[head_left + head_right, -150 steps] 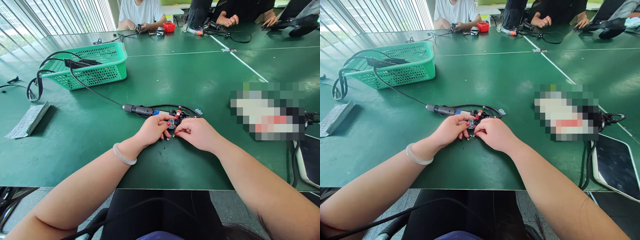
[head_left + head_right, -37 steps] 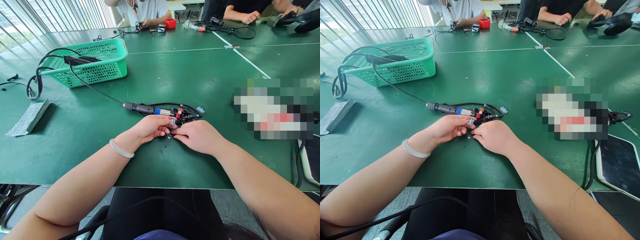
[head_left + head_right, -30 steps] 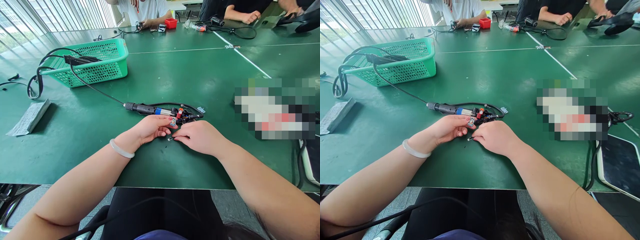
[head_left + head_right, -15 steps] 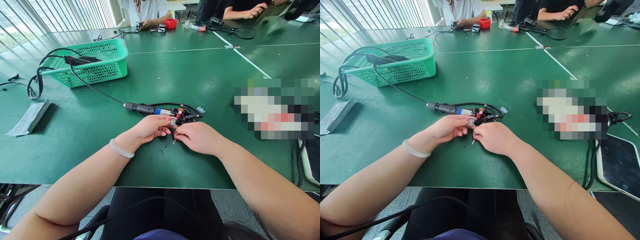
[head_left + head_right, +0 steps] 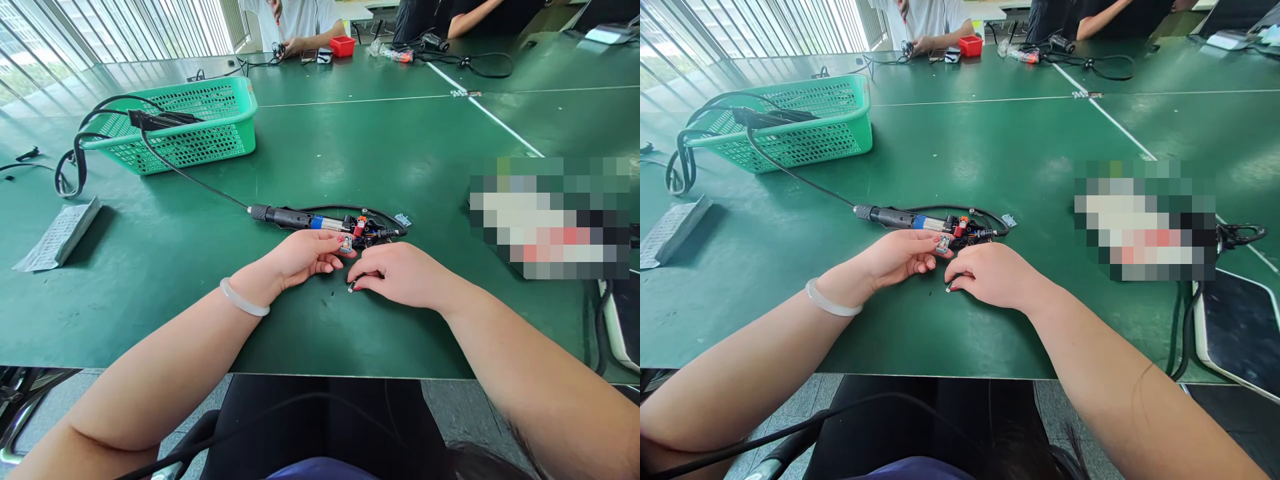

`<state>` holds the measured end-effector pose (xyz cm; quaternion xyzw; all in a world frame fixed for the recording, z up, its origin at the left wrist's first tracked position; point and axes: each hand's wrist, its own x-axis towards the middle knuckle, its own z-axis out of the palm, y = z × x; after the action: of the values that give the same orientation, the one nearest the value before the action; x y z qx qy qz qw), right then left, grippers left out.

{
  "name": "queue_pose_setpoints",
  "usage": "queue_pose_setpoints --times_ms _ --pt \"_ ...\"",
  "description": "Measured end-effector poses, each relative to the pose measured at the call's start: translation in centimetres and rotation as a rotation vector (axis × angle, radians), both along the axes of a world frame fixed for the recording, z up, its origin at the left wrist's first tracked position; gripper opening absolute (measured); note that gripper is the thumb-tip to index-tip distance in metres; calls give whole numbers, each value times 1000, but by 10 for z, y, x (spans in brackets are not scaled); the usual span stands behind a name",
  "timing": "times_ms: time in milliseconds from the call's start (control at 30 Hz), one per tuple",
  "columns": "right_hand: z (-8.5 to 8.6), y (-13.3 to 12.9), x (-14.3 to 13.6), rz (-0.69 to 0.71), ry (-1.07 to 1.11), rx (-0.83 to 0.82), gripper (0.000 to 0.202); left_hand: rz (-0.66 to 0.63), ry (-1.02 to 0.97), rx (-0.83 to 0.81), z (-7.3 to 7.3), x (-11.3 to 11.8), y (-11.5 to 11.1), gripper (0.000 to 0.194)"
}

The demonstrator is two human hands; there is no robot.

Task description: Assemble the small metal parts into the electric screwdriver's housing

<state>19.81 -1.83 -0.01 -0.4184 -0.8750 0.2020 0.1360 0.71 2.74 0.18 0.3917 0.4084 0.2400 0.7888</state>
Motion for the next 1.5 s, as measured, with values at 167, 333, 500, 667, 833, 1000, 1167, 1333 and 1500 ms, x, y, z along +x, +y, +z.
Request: queue_pose_setpoints --times_ms 167,333,500,667,833,1000,1167,1333,1500 --pt "0 -2 -6 59 -5 -42 12 -6 5 8 0 0 0 15" --pt "0 -4 -10 64 -41 -44 17 -2 12 18 0 1 -1 15" --pt "5 -4 -3 66 82 -52 18 -12 38 35 2 2 -2 16" --pt "7 1 3 -235 451 -189 19 -51 136 126 6 6 -7 17" --pt "0 8 -1 -415 675 -368 26 -54 159 147 5 9 -9 16" --pt "-3 11 -7 -445 644 -291 27 -48 135 146 2 9 -9 12" --pt "-7 12 -10 -417 576 -192 21 -56 129 152 2 9 -9 11" --pt "-9 12 -13 -398 498 -88 18 -51 117 144 3 9 -9 14" --pt "-10 9 -15 -440 452 -22 16 -32 114 139 2 9 -9 12"
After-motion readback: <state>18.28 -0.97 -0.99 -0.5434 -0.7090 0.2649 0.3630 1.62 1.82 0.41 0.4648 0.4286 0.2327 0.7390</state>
